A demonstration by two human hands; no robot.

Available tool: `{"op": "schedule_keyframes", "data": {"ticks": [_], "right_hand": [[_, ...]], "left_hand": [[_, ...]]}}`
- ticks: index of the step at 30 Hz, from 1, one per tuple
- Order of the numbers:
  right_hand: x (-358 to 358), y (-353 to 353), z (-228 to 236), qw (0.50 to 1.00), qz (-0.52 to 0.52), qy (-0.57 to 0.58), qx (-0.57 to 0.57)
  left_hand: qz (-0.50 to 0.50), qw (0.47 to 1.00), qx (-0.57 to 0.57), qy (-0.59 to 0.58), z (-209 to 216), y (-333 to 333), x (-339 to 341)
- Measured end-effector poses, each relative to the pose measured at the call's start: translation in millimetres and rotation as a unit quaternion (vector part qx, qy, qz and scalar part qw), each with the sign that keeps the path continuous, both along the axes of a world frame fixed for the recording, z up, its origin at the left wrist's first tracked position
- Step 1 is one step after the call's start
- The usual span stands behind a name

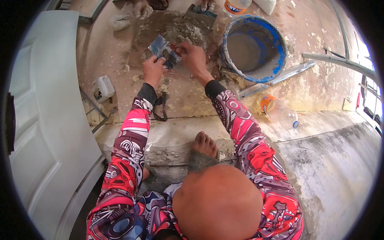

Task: The person applies wet concrete to a damaged section of a wall using two trowels to spread and smooth the material.

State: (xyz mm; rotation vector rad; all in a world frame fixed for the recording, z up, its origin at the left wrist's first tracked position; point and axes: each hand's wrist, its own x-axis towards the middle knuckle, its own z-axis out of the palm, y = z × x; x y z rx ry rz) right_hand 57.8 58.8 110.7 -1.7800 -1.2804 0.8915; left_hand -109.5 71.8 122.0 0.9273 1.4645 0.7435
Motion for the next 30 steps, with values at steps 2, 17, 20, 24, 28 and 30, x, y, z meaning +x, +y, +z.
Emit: {"op": "schedule_keyframes", "data": {"ticks": [2,17,20,24,28,30], "right_hand": [[-10.5,-7.7,12.4,1.0,0.017,-0.024,0.003],[-20.0,7.4,12.5,0.999,0.032,0.002,0.041],[-10.5,17.3,-6.5,0.999,0.017,0.021,0.026],[13.1,25.9,-23.0,0.998,-0.008,0.054,-0.011],[20.5,22.8,-10.9,0.995,0.037,-0.084,-0.027],[29.0,8.5,-12.0,0.973,0.095,-0.175,0.12]], "left_hand": [[-0.012,1.0,0.006,0.012,-9.5,3.9,-1.1],[-0.024,0.966,0.185,0.177,8.9,-3.1,4.3],[-0.05,0.943,0.217,0.246,13.4,-10.0,7.0],[-0.026,0.981,0.144,0.127,13.0,-20.0,4.8],[0.041,0.997,0.046,-0.039,13.3,-16.4,-18.4],[0.073,0.994,0.015,-0.081,22.0,-13.9,-19.6]]}}
